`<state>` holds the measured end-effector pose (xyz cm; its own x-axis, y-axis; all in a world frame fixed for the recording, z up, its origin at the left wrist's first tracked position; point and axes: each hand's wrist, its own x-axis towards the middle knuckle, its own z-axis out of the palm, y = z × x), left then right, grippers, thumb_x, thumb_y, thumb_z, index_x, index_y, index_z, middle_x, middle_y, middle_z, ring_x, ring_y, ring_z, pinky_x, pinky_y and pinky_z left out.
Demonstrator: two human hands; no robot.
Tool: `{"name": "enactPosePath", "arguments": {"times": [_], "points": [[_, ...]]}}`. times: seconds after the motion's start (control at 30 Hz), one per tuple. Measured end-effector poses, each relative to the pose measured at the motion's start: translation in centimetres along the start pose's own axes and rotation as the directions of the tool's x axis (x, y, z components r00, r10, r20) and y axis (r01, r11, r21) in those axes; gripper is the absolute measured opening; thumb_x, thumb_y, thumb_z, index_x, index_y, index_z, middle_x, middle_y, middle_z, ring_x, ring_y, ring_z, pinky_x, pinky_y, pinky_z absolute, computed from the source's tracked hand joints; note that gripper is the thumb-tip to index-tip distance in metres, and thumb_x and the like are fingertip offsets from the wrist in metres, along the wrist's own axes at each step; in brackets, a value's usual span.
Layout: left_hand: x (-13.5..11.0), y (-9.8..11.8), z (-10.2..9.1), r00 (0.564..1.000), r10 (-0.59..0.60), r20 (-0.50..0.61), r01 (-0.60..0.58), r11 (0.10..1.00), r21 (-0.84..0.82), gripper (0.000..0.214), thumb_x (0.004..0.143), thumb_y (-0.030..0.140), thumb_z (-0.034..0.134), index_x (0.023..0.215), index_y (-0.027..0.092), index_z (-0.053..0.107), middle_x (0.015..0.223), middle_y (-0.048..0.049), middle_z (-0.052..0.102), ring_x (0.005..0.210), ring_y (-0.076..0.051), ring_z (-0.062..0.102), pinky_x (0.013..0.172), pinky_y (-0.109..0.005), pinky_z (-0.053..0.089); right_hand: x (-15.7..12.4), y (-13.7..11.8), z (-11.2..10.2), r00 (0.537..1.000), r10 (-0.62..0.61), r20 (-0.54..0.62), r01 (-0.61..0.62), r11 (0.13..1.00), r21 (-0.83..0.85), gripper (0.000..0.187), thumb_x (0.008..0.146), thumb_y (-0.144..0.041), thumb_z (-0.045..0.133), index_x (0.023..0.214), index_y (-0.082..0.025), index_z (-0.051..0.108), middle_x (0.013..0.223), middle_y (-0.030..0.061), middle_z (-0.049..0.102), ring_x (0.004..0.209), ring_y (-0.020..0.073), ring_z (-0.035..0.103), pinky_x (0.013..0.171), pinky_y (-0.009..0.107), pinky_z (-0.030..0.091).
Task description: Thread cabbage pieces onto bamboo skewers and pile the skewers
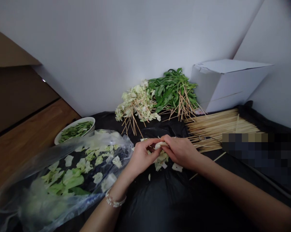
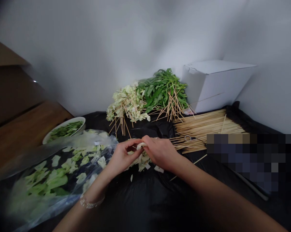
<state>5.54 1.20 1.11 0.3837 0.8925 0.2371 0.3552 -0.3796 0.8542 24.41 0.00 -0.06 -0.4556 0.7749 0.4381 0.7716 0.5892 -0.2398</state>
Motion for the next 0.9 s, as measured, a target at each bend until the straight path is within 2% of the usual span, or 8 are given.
{"name": "enactPosePath", "arguments": {"times": [0.07, 0.17, 0.27, 0.33, 0.57, 0.73, 0.8, 0.9], "points": [[0.3, -0.4, -0.1, 0.994, -0.100, -0.046, 0.090, 0.978, -0.188, 0.021, 0.078, 0.024, 0.071, 0.098, 0.018, 0.073, 0.088, -0.0052, 0.075, 0.074, -0.016, 0.068, 0.071, -0.026, 0.053, 0.0, 0.0, -0.3, 0.999, -0.003, -0.050, 0.003, 1.000, -0.007, 0.024, 0.097, -0.036, 0.044, 0.112, -0.018, 0.051, 0.092, 0.0040, 0.070, 0.080, 0.0193, 0.066, 0.061, 0.028, 0.036], [0.7, -0.7, -0.5, 0.964, -0.255, -0.077, 0.190, 0.861, -0.472, 0.028, 0.070, 0.027, 0.080, 0.094, 0.016, 0.072, 0.087, -0.0058, 0.076, 0.075, -0.015, 0.069, 0.075, -0.027, 0.055, 0.1, -0.2, -0.9, 0.994, -0.025, -0.103, 0.022, 0.999, -0.032, 0.030, 0.099, -0.039, 0.039, 0.114, -0.018, 0.053, 0.095, 0.0058, 0.069, 0.082, 0.0200, 0.064, 0.063, 0.029, 0.037], [0.9, -0.8, -0.6, 0.945, -0.313, -0.098, 0.199, 0.785, -0.587, 0.034, 0.064, 0.025, 0.085, 0.094, 0.016, 0.072, 0.087, -0.0047, 0.076, 0.079, -0.015, 0.070, 0.078, -0.027, 0.056, 0.2, -0.4, -0.9, 0.995, -0.027, -0.099, 0.017, 0.995, -0.098, 0.030, 0.101, -0.030, 0.031, 0.102, -0.017, 0.058, 0.087, 0.0058, 0.067, 0.078, 0.0189, 0.061, 0.061, 0.030, 0.034], [0.9, -0.8, -0.6, 0.944, -0.307, -0.118, 0.176, 0.775, -0.607, 0.035, 0.063, 0.023, 0.086, 0.094, 0.017, 0.072, 0.089, -0.0040, 0.076, 0.081, -0.014, 0.070, 0.080, -0.026, 0.056, 0.2, -0.3, -0.7, 0.995, -0.005, -0.097, -0.008, 0.990, -0.138, 0.032, 0.101, -0.026, 0.030, 0.098, -0.017, 0.061, 0.082, 0.0050, 0.066, 0.075, 0.0181, 0.060, 0.060, 0.030, 0.032], [0.7, -0.5, 0.0, 0.955, -0.261, -0.141, 0.137, 0.810, -0.571, 0.032, 0.063, 0.017, 0.084, 0.093, 0.017, 0.071, 0.093, -0.0040, 0.076, 0.084, -0.013, 0.070, 0.079, -0.023, 0.055, -0.1, 0.3, 0.4, 0.998, 0.031, -0.062, -0.040, 0.989, -0.145, 0.031, 0.103, -0.031, 0.034, 0.112, -0.023, 0.063, 0.080, 0.0005, 0.069, 0.067, 0.0153, 0.062, 0.054, 0.030, 0.025], [0.4, 0.2, 0.5, 0.968, -0.241, -0.074, 0.155, 0.801, -0.579, 0.036, 0.060, 0.016, 0.085, 0.093, 0.017, 0.071, 0.091, -0.0040, 0.076, 0.084, -0.015, 0.070, 0.079, -0.025, 0.055, -0.1, 0.3, 0.5, 0.992, 0.085, -0.094, -0.099, 0.983, -0.154, 0.033, 0.102, -0.032, 0.036, 0.094, -0.020, 0.065, 0.077, 0.0016, 0.070, 0.065, 0.0157, 0.062, 0.054, 0.030, 0.025], [0.3, 0.3, 0.5, 0.973, -0.222, -0.060, 0.147, 0.804, -0.576, 0.036, 0.061, 0.020, 0.086, 0.095, 0.017, 0.072, 0.092, -0.0046, 0.076, 0.085, -0.016, 0.069, 0.081, -0.027, 0.055, -0.1, 0.3, 0.5, 0.990, 0.100, -0.103, -0.116, 0.979, -0.168, 0.033, 0.102, -0.032, 0.036, 0.092, -0.020, 0.065, 0.075, 0.0017, 0.069, 0.063, 0.0154, 0.062, 0.053, 0.030, 0.024], [0.3, 0.2, 0.3, 0.967, -0.236, -0.095, 0.143, 0.812, -0.565, 0.028, 0.073, 0.033, 0.079, 0.095, 0.016, 0.074, 0.090, -0.0051, 0.075, 0.079, -0.014, 0.068, 0.077, -0.026, 0.054, -0.1, 0.3, 0.6, 0.990, 0.077, -0.114, -0.095, 0.983, -0.157, 0.036, 0.103, -0.033, 0.035, 0.089, -0.019, 0.065, 0.075, 0.0016, 0.069, 0.063, 0.0143, 0.061, 0.053, 0.029, 0.025]]}}
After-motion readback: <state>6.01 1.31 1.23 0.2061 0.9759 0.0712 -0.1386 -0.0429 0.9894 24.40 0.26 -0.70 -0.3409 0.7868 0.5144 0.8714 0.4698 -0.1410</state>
